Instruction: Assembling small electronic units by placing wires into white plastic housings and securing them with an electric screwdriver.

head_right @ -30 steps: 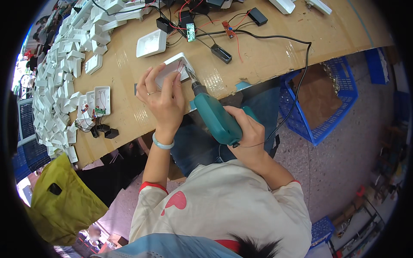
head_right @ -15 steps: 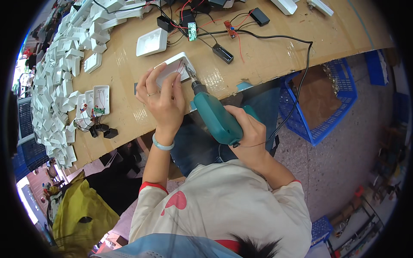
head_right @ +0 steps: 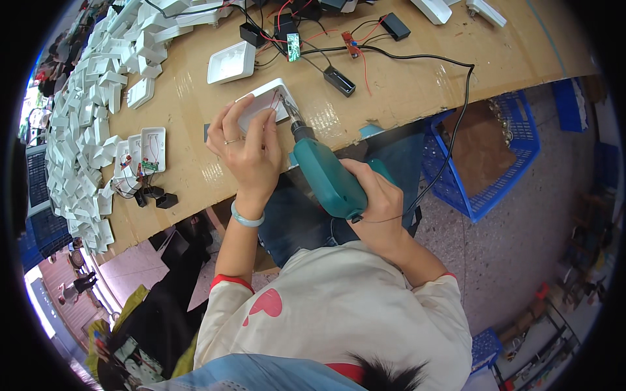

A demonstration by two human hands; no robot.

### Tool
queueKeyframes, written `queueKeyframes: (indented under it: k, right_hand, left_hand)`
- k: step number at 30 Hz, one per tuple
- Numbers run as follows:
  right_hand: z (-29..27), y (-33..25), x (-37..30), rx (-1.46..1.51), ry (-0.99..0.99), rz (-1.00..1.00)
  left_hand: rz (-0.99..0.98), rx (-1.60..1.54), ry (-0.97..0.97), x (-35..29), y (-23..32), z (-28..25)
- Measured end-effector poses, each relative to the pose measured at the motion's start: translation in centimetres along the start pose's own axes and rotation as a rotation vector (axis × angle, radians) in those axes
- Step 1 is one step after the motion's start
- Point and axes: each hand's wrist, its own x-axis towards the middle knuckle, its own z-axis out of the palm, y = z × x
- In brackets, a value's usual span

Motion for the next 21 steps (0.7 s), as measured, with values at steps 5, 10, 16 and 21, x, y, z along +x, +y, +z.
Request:
queueKeyframes:
  k: [5,10,16,21]
  right_hand:
    - [-0.06,0.03,-0.09,0.001,-0.013,0.006]
    - [-0.04,-0.1,-0.04,0.006,-0.017,0.009]
    - [-0.11,0.15,-0.27,-0.033,-0.036,0.029]
    - [-0.17,-0.03,0.06,-0.073,-0.031,-0.007]
  left_hand:
    - [0.003,-0.007,0.004,0.07,0.04,-0.04]
    - [-0.001,-0.004,0.002,0.02,-0.01,-0.01]
    - [0.013,-0.006,-0.005,0.07,-0.03,-0.06]
    - [0.019,-0.002,-0.008,0.09,-0.06,-0.03]
